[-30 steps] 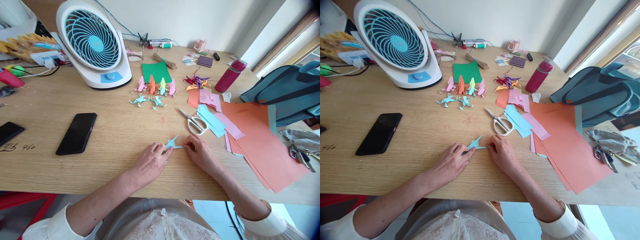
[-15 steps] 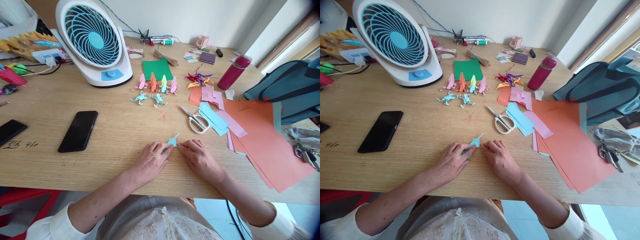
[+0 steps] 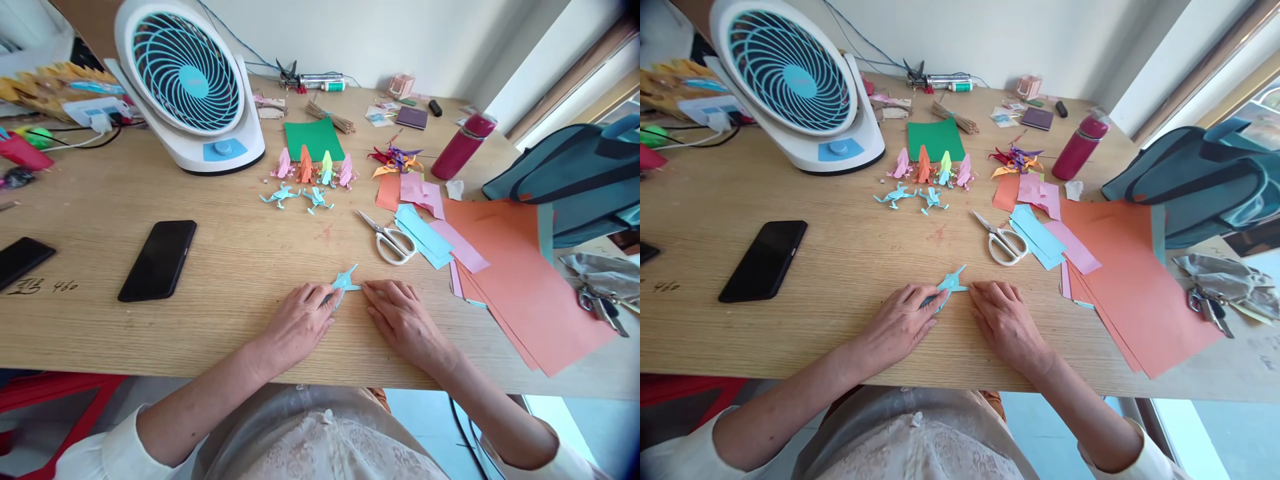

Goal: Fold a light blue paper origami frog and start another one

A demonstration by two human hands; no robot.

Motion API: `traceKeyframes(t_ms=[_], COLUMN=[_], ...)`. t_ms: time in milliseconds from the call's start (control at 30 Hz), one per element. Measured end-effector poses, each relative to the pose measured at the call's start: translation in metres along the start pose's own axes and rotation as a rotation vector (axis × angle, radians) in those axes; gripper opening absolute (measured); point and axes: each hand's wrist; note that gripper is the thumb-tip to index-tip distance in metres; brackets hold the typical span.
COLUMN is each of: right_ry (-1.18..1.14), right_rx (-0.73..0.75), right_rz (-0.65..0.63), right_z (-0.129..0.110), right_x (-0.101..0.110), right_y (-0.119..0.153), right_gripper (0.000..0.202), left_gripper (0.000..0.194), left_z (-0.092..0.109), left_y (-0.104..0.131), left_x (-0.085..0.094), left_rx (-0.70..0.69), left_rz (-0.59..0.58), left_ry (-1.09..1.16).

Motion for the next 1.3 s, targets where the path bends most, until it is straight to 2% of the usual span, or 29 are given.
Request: traceKeyframes(t_ms=[133,333,533,667,833,1133,1300], right_ry=[-0.002,-0.053,0.020,0.011,0.007,0.044,0.034], right_rx=[-0.026,-0.080,-0.035,0.011,-0.009,-0.004,-0.061], right_rz=[-0.011,-0.005,0.004,-0.063,-0.111,-0.100,-0.051], right_z=[-0.006,0.001,-0.011,-0.020,-0.021,-0.028,-0.026], right_x=[0.000,-0.001,-0.001,-0.005,-0.007,-0.004,-0.006], right_y=[-0.001,-0.001,-0.002,-0.008,-0.010,-0.010,-0.010], right_gripper=[0.035,0.034,0.037,0.034,0.035,0.038,0.038], left_gripper=[0.046,0.047,0.047,0.048,0.047,0.047,0.047], left_z=[0.000,-0.003,-0.003,-0.003,-0.004,-0.003,-0.002], left_y=[0.002,0.004,0.005,0.005,0.005,0.004,0.004], left_x=[-0.002,-0.002,-0.004,-0.006,-0.005,-0.003,-0.001], left_rx=[0.012,0.000,0.003,0.019,0.014,0.005,0.018], left_rz=[0.016,0.026,0.035,0.040,0.043,0.030,0.014], left_ry=[-0.001,0.028,0.018,0.014,0.026,0.011,0.004])
Point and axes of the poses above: each hand's wrist, its own y-axis away from the middle knuckle, its own x-axis out of the back of the hand, z = x × y, and after that the axes turned 10 degrees about z, right-handed
